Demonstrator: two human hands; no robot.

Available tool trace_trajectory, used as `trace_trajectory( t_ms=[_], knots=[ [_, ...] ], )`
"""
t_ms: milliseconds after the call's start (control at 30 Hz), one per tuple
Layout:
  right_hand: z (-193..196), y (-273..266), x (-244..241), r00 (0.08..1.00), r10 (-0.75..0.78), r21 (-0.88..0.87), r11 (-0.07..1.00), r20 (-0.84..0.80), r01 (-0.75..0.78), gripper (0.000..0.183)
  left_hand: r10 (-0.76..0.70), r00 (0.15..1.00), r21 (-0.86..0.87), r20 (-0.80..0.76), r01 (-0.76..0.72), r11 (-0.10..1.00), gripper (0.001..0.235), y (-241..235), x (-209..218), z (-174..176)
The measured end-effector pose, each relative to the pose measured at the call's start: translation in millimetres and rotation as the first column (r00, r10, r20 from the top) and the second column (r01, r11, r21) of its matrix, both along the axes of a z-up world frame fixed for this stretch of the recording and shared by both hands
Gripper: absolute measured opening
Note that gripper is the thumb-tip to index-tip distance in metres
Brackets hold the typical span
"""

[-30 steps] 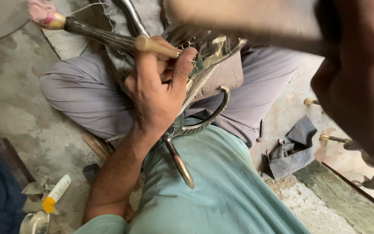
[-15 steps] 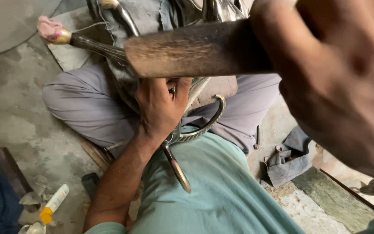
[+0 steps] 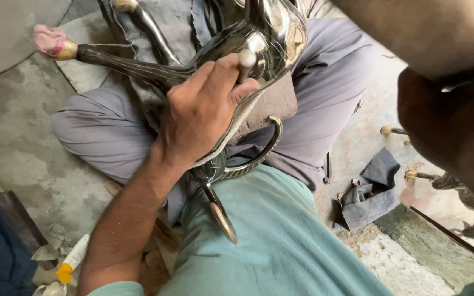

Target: The person sits on the floor and uses a metal chisel and hammer to engrave a decorative pattern onto a polished metal animal figurine. They repeatedly strike the chisel to create a textured design on the figurine's body.

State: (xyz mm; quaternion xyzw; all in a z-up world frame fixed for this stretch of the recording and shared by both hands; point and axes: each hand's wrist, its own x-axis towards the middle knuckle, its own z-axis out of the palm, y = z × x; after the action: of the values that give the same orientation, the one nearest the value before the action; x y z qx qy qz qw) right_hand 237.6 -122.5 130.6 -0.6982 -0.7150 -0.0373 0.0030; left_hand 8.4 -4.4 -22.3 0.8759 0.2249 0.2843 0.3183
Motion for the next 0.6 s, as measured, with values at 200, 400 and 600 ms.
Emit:
trace_trajectory(
  t_ms=[200, 400, 600],
  knots=[
    [-13, -13, 8, 0.998, -0.055, 0.033, 0.998, 0.016, 0.054, 0.048, -0.104, 0.993, -0.029, -0.055, 0.102, 0.994, 0.034, 10, 2, 16],
    [-41, -47, 12, 0.986, -0.165, 0.082, 0.983, 0.019, 0.162, 0.052, -0.207, 0.973, 0.001, -0.107, 0.208, 0.978, 0.031, 17, 9, 26],
    [-96, -72, 0, 0.932, -0.338, 0.177, 0.917, -0.133, 0.358, 0.04, -0.269, 0.954, 0.045, -0.134, 0.277, 0.96, 0.021, 20, 14, 34]
  ],
)
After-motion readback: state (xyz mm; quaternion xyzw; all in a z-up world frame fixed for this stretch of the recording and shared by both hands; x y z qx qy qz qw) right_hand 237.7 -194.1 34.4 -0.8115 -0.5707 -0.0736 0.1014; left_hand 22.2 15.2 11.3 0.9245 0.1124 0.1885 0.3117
